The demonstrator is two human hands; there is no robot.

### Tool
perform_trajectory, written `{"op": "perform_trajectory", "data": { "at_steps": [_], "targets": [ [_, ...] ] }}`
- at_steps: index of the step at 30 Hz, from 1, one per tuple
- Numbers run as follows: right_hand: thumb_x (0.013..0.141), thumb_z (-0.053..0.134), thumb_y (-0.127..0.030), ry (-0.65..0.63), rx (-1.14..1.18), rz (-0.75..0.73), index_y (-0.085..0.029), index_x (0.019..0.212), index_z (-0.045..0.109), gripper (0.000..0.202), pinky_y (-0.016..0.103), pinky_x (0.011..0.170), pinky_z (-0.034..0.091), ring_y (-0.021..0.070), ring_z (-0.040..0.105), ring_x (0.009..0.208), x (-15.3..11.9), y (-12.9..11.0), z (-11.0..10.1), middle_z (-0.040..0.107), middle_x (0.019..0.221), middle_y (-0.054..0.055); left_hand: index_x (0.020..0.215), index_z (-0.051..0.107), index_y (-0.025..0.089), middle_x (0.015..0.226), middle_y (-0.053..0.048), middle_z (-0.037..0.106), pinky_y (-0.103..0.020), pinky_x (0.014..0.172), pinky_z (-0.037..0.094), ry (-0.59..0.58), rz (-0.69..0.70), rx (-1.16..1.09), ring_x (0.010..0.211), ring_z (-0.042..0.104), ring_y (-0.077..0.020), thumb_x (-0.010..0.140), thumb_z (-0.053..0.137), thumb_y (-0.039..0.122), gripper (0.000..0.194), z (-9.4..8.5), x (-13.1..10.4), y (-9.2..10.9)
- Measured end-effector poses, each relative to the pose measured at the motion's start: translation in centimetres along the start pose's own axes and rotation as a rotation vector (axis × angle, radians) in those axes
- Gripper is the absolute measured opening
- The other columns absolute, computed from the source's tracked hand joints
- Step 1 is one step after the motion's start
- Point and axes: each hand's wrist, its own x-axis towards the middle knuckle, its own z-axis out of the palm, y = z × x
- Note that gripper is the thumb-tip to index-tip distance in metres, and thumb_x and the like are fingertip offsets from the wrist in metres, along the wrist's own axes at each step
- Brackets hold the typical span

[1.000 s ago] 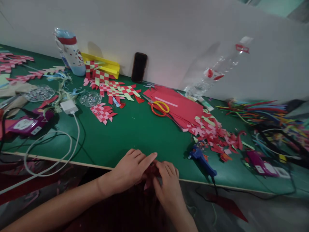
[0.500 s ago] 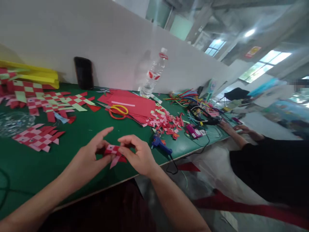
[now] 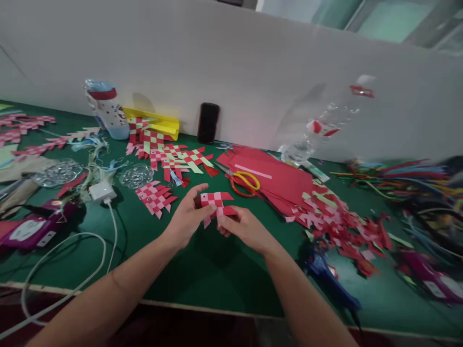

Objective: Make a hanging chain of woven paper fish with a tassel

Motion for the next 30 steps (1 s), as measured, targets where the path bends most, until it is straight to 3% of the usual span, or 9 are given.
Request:
{"op": "perform_trajectory", "data": {
  "at_steps": [3,6,12,17,22,27,30],
  "targets": [
    [0.074,0.071,-0.056,0.051,0.049,-0.016,-0.016,0.094,0.065,0.045,0.026,0.062,0.049,0.0121,0.06,0.064,0.1,0.4,0.4,0.065,0.071,0.0,0.132,0.045,0.019,0.078,0.003,0.064,-0.022,0.064,0.047,0.053,-0.035,-0.034,0.066,0.058,-0.0101,0.072,0.076,0.024,0.068,0.0,0.1,-0.1],
    [0.074,0.071,-0.056,0.072,0.081,-0.015,-0.016,0.082,0.065,0.041,0.026,0.061,0.05,0.0115,0.059,0.061,0.0,0.9,0.5,0.065,0.07,0.001,0.131,0.045,0.019,0.08,0.001,0.065,-0.024,0.068,0.049,0.057,-0.075,-0.062,0.07,0.061,-0.0115,0.073,0.076,0.023,0.066,0.1,0.1,-0.1],
    [0.082,0.051,-0.07,0.07,0.233,0.039,-0.016,0.075,0.061,0.055,0.026,0.054,0.049,0.0125,0.059,0.06,-0.3,1.7,0.5,0.065,0.07,0.004,0.127,0.046,0.018,0.085,-0.002,0.067,-0.023,0.063,0.05,0.087,-0.125,-0.109,0.068,0.063,-0.0122,0.07,0.077,0.022,0.065,0.2,0.2,-0.2],
    [0.072,0.072,-0.058,0.055,0.123,0.056,-0.017,0.081,0.062,0.043,0.024,0.055,0.049,0.0115,0.059,0.061,-0.4,1.6,0.9,0.065,0.07,0.001,0.125,0.048,0.018,0.077,0.002,0.064,-0.021,0.055,0.047,0.082,-0.106,-0.099,0.061,0.06,-0.0102,0.069,0.078,0.024,0.063,0.2,0.2,-0.5],
    [0.075,0.07,-0.053,0.097,0.077,0.047,-0.018,0.073,0.059,0.037,0.024,0.057,0.049,0.0094,0.056,0.057,-0.5,1.6,0.7,0.063,0.064,-0.001,0.123,0.049,0.018,0.077,0.002,0.064,-0.02,0.057,0.048,0.082,-0.105,-0.114,0.061,0.06,-0.0089,0.07,0.079,0.023,0.061,0.0,0.4,-0.7],
    [0.074,0.065,-0.063,0.058,0.124,0.088,-0.017,0.088,0.061,0.049,0.022,0.047,0.046,0.012,0.058,0.06,-0.4,1.6,1.0,0.065,0.069,0.002,0.119,0.051,0.019,0.083,0.0,0.065,-0.021,0.059,0.05,0.121,-0.099,-0.198,0.065,0.062,-0.0105,0.069,0.08,0.023,0.058,0.0,0.5,-0.7],
    [0.073,0.067,-0.06,0.034,0.122,0.1,-0.017,0.083,0.059,0.045,0.021,0.045,0.045,0.0112,0.058,0.057,-0.3,1.6,2.0,0.064,0.068,0.001,0.117,0.051,0.019,0.081,0.001,0.064,-0.022,0.06,0.05,0.129,-0.082,-0.212,0.064,0.062,-0.0105,0.069,0.081,0.024,0.057,0.3,0.5,-0.9]
  ]
}}
